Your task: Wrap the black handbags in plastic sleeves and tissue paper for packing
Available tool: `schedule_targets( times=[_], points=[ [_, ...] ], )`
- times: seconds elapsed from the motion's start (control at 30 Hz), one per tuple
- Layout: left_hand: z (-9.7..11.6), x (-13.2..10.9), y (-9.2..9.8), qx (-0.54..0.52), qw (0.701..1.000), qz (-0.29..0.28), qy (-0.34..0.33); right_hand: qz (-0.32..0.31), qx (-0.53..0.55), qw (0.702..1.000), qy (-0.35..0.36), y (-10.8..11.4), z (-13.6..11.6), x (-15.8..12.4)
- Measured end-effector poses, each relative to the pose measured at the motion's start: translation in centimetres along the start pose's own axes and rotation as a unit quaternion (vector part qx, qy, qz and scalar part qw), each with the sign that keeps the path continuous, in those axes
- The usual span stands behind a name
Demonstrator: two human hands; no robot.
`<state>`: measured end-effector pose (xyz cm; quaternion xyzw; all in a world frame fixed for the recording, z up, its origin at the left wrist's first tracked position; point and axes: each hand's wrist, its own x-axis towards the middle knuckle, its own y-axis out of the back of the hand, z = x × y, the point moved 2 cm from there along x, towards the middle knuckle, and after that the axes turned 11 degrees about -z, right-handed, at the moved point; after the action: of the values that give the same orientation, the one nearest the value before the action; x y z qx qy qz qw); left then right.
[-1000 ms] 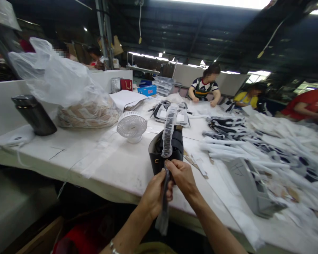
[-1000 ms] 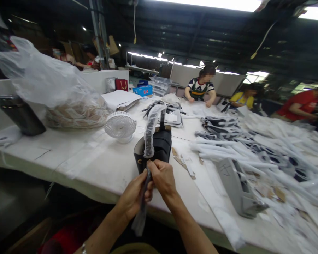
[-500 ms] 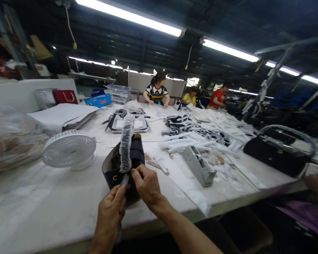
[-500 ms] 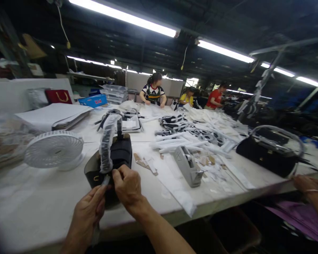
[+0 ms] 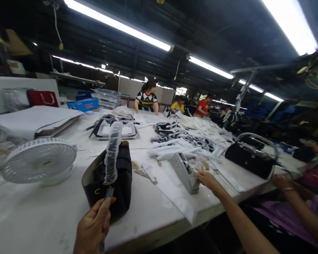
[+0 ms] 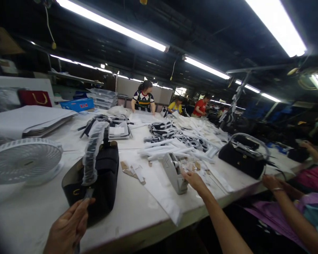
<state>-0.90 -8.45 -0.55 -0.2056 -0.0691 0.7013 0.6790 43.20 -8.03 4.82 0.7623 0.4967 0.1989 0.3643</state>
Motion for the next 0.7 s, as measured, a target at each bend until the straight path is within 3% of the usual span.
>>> schedule_targets(
  times=[0.17,0.43,0.57,0.7],
  points=[
    [0.6,-0.3,-0.4,-0.033,0.999,0.01,0.021,-0.03,0.114,0.993,-0.014,-0.2,1.1,0.1],
    [0.6,-0.5,-0.4,-0.065,0.996,0.041,0.035,0.049,0.232,0.971,0.02,0.1,0.4,-1.3],
    [0.5,-0.4,-0.3,-0.056,0.998,0.023,0.031,0.08,0.239,0.968,0.013,0.3,1.8,-3.1],
    [0.2,-0.2,-0.2,-0.061,0.998,0.022,0.02,0.091,0.194,0.977,-0.026,-1.1,4.5,-3.5]
  ],
)
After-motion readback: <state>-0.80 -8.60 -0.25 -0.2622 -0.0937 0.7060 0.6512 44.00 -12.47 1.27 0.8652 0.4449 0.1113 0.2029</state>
